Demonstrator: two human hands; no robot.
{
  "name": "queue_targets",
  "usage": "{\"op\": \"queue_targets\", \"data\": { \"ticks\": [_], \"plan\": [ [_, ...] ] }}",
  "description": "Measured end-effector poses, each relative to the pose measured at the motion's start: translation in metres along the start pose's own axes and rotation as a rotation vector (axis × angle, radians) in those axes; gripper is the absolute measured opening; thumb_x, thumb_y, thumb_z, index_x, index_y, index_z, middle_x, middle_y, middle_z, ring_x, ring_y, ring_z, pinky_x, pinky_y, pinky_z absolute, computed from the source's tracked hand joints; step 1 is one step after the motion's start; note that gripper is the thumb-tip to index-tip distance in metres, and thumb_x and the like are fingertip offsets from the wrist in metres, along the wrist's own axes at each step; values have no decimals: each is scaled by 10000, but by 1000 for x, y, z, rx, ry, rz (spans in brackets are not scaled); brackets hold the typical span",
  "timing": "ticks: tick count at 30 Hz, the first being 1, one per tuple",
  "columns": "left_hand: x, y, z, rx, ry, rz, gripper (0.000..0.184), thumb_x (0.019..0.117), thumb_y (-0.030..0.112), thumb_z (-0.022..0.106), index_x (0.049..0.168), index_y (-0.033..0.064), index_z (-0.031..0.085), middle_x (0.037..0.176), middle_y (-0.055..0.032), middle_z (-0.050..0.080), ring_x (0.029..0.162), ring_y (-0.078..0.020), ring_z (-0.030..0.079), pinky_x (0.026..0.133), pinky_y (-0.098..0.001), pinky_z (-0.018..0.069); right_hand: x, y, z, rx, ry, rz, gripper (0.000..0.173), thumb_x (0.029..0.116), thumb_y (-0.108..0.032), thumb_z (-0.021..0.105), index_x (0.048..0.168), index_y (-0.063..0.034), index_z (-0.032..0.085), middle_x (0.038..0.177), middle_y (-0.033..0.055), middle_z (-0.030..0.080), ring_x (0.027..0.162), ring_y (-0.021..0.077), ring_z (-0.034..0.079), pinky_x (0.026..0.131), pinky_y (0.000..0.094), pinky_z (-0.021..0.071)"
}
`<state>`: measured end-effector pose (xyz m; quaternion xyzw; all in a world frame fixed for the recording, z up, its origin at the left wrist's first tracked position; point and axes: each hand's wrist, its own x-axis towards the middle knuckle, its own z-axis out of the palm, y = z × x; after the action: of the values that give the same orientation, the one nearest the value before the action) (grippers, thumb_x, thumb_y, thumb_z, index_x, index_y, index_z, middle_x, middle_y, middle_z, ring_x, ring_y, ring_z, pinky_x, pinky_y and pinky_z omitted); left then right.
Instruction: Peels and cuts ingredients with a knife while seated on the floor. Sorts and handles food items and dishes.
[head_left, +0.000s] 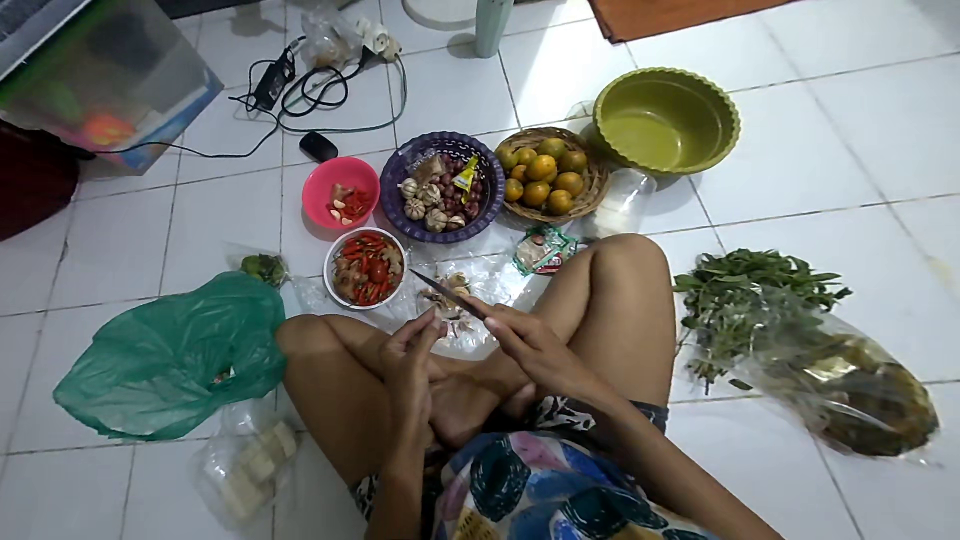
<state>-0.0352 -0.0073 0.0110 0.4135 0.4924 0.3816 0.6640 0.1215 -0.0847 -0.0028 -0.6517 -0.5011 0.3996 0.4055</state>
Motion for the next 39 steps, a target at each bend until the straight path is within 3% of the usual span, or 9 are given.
{"op": "queue_targets", "data": {
  "ticks": [2, 5, 7, 14, 23, 29, 31, 36, 39],
  "plan": [
    [0, 1, -1, -12, 2, -8, 203, 940, -87, 527, 1042, -91, 703, 861, 5, 741, 788, -23, 694, 817, -197, 572, 1, 0, -2, 8, 7, -14, 463, 1090, -330, 387, 1472, -139, 564, 852, -7, 569, 651, 9, 440, 618, 190, 399],
    [0, 1, 2, -42, 4, -14, 202, 934, -103, 517, 996, -74, 707, 845, 13, 736, 781, -24, 694, 810, -199, 577, -2, -8, -1, 45, -71, -35, 479, 1092, -304, 387, 1508, -101, 510, 1042, 61, 665, 702, 18, 478, 665, 205, 433],
    [0, 1, 2, -62, -11, -8, 217, 923, -110, 511, 953, -34, 713, 831, 26, 740, 784, -29, 703, 817, -211, 586, -2, -14, 1, 57, -145, -10, 510, 1093, -315, 380, 1555, -107, 439, 1093, 84, 662, 729, 40, 490, 693, 232, 442],
    [0, 0, 4, -56, -1, 41, 250, 895, -121, 515, 878, 21, 720, 804, 53, 736, 777, -13, 699, 805, -206, 587, -2, -14, 10, 13, -82, -53, 463, 1086, -372, 413, 1487, -187, 555, 835, 8, 549, 708, 48, 462, 659, 214, 410],
    [0, -2, 4, -34, -9, 106, 215, 877, -105, 557, 891, 6, 740, 821, 40, 742, 787, -20, 702, 810, -209, 588, -2, -12, 11, 37, -42, -22, 458, 1086, -372, 395, 1462, -193, 585, 858, -4, 569, 688, 18, 463, 646, 202, 417],
    [-3, 6, 5, -30, 11, 21, 209, 931, -114, 510, 1014, -85, 700, 857, 22, 735, 782, -9, 691, 810, -193, 578, 3, -6, 2, 108, -3, -17, 475, 1092, -334, 383, 1476, -111, 550, 932, -12, 618, 660, -24, 423, 621, 169, 389],
    [-3, 6, 5, -40, 21, 17, 211, 929, -120, 509, 1005, -83, 703, 857, 21, 740, 774, -9, 693, 800, -186, 578, 4, -7, 0, 103, -42, -38, 477, 1095, -325, 374, 1487, -107, 534, 938, -10, 619, 651, -32, 415, 602, 158, 375],
    [-3, 2, 5, -89, -10, 47, 262, 887, -133, 496, 910, -6, 724, 807, 44, 741, 772, -21, 705, 814, -207, 591, -1, -16, 6, 91, -163, -22, 513, 1099, -332, 357, 1557, -117, 439, 1097, 81, 658, 738, 41, 490, 703, 238, 442],
    [-3, 1, 3, -80, -14, 56, 269, 885, -126, 489, 904, 9, 721, 812, 51, 738, 785, -15, 704, 825, -212, 589, -2, -13, 12, 86, -131, -44, 502, 1096, -364, 366, 1534, -149, 485, 971, 57, 625, 722, 47, 487, 679, 232, 439]
  ]
}}
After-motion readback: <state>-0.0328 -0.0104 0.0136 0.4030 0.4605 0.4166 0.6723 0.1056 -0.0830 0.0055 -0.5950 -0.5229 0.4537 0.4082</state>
